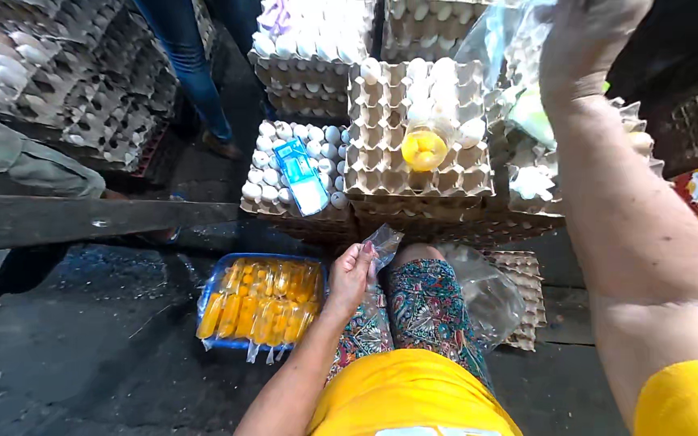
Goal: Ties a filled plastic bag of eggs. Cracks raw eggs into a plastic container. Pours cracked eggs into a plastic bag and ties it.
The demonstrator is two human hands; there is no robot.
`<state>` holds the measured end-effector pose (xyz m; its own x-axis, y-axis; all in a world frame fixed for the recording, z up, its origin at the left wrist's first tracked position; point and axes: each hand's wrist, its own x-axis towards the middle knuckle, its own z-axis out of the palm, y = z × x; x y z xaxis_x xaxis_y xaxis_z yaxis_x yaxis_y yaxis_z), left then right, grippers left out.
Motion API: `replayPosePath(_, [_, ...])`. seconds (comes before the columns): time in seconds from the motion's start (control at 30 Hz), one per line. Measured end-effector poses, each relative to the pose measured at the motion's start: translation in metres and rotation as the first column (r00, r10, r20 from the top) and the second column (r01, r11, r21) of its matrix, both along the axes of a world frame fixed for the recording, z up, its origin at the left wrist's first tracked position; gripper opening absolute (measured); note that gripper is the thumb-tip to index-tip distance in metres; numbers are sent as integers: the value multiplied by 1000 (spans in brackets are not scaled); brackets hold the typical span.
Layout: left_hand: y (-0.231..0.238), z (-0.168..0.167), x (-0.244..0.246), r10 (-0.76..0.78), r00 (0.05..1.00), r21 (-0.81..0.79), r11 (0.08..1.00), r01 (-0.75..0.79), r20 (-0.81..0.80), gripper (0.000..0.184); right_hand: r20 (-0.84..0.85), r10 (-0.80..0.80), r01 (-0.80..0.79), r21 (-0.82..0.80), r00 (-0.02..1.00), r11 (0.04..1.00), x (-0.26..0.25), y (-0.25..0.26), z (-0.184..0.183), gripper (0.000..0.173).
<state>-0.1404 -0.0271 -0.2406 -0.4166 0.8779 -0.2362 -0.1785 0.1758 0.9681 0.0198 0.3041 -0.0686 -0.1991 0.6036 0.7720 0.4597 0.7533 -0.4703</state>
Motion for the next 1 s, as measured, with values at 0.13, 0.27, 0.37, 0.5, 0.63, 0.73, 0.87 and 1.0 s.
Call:
replayPosePath(0.13, [-1, 0, -7, 23, 1000, 23, 999, -23, 0, 17, 349, 131, -99, -108, 928, 989, -13, 2, -53, 28])
replayPosePath(0.27, [2, 7, -11, -10, 1000, 12, 1000, 10, -16, 13, 618, 235, 15, -371, 750, 929, -22, 2, -74, 24])
replayPosePath(0.37, [4, 13, -11, -61, 998, 10, 998, 61, -11, 15, 584, 199, 118, -459, 787, 881, -35, 7, -59, 26])
replayPosePath(0.5, [9, 9, -6, -96, 995, 73, 993, 96, 0, 29, 124, 145, 15, -806, 982, 592, -54, 33, -43, 30])
replayPosePath(0.63, [13, 13, -9, -109, 989, 69, 991, 116, -100, 23, -64, 13, -60, -827, 998, 559, -65, 43, -46, 27])
replayPosePath(0.73, [13, 18, -12, -109, 982, 87, 989, 123, -152, 21, -45, -15, -27, -801, 999, 598, -64, 59, -58, 34])
replayPosePath(0.87, [12, 20, -13, -105, 977, 134, 982, 131, -188, 22, 64, 180, -49, -825, 982, 563, -51, 52, -49, 46])
replayPosePath(1.0, [10, 22, -14, -134, 965, 90, 983, 157, -226, 28, 214, 232, 35, -802, 949, 596, -41, 25, -20, 54])
